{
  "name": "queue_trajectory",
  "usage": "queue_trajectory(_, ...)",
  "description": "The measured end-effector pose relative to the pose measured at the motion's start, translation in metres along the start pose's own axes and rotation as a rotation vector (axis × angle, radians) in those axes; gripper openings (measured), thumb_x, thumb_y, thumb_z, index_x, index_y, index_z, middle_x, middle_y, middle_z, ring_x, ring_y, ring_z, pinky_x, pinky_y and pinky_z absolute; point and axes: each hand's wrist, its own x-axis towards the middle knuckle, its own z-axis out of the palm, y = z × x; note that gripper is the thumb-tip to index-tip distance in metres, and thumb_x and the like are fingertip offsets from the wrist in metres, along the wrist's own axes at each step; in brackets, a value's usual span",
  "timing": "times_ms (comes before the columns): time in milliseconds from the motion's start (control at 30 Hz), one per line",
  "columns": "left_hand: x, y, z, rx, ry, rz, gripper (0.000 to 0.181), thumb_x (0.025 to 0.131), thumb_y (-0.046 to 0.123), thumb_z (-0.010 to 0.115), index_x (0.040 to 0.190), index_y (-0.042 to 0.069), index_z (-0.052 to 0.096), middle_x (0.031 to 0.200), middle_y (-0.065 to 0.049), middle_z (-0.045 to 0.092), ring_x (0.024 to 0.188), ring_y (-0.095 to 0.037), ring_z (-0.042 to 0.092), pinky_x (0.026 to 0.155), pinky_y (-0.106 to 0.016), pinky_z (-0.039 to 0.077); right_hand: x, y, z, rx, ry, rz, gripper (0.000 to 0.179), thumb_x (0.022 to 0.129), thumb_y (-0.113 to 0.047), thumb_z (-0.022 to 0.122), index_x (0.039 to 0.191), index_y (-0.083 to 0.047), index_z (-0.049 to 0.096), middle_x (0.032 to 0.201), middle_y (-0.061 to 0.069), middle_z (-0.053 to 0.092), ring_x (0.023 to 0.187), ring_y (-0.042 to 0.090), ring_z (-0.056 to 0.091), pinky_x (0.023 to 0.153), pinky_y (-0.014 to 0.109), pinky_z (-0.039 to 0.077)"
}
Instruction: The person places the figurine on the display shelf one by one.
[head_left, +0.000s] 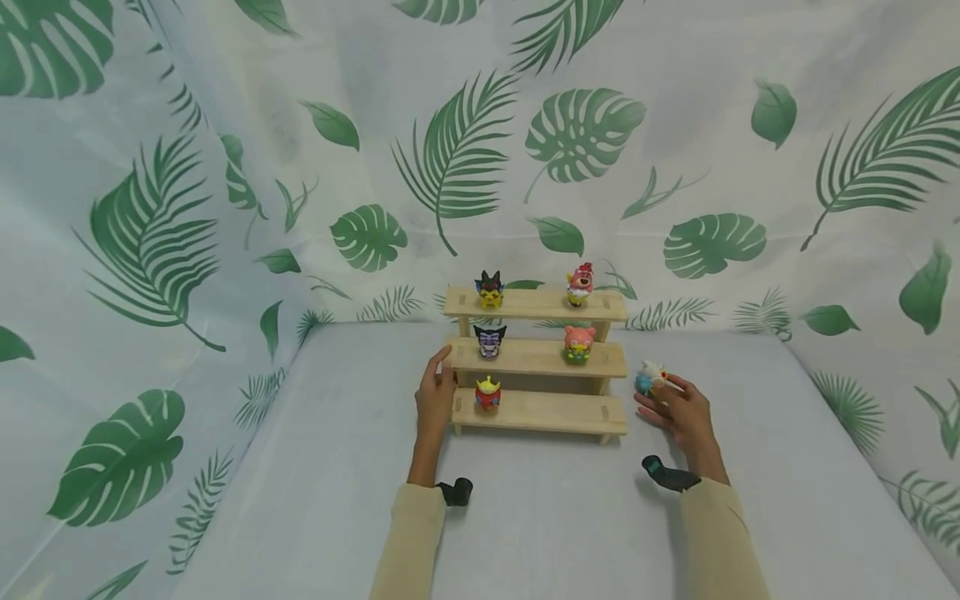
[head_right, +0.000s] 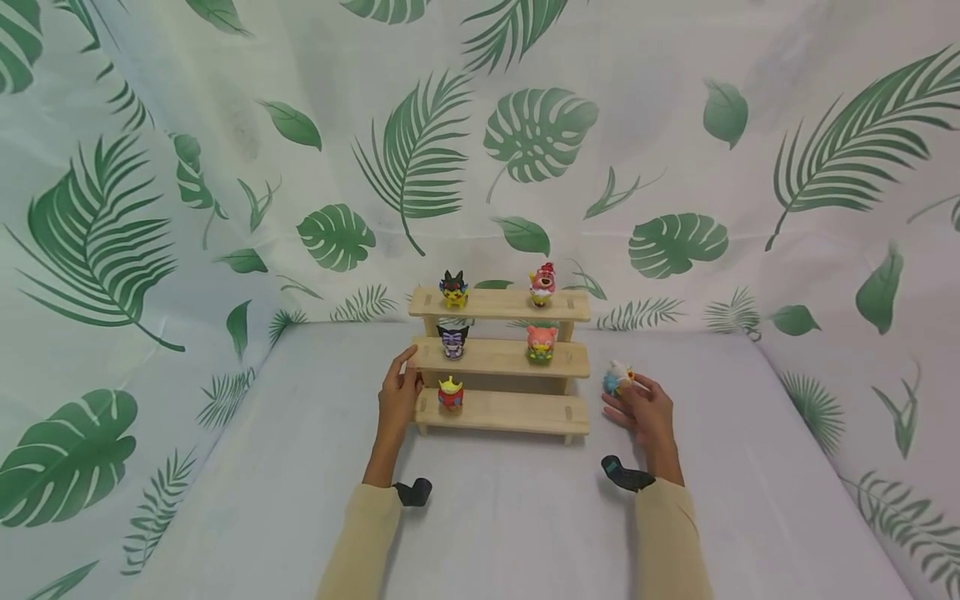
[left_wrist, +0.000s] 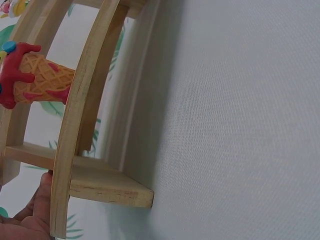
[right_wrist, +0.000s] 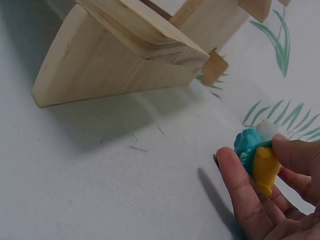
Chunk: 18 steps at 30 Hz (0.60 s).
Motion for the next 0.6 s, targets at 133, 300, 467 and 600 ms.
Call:
queue_trajectory(133,0.0000,-0.0006,0.0000,0.004,0.004,0.004,0.038,0.104,0.044,0.043,0.138,0.032,0.054,0.084,-0.013,0.067,0.069,-0.015,0.053,0.065,-0.031,0.043,0.0011,-0.0004,0.0035,-0.028,0.030,0.008,0.072,0.099,-0.016,0.056,0.157,-0.012,0.013,0.116,0.000,0.048,0.076,0.007,0.072,0.075,0.030,0.058)
queue_trajectory(300,-0.0004,0.0003,0.0003,-0.003,0.003,-0.003,0.038,0.104,0.043,0.043,0.138,0.033,0.054,0.085,-0.015,0.067,0.070,-0.016,0.054,0.067,-0.031,0.044,-0.0004,-0.0050,0.0064,-0.087,0.045,0.022,0.075,0.097,-0.016,0.060,0.156,-0.005,0.015,0.099,-0.003,0.058,0.072,0.005,0.071,0.072,0.025,0.057)
queue_trajectory(467,-0.0016,0.0008,0.0004,0.000,0.004,-0.007,0.038,0.104,0.043,0.043,0.139,0.032,0.054,0.086,-0.015,0.067,0.071,-0.016,0.055,0.068,-0.031,0.044,-0.0011,-0.0064,0.0073,-0.098,0.068,0.043,0.081,0.094,-0.013,0.063,0.156,-0.003,0.013,0.101,0.003,0.061,0.068,0.005,0.070,0.070,0.022,0.057)
queue_trajectory(600,-0.0015,0.0014,-0.0001,-0.002,0.000,-0.010,0.038,0.104,0.042,0.044,0.139,0.032,0.054,0.086,-0.015,0.067,0.071,-0.018,0.056,0.067,-0.031,0.044,-0.0026,-0.0022,0.0074,-0.094,0.084,0.031,0.089,0.093,-0.013,0.065,0.158,-0.007,0.005,0.125,0.014,0.049,0.067,0.004,0.069,0.072,0.022,0.057)
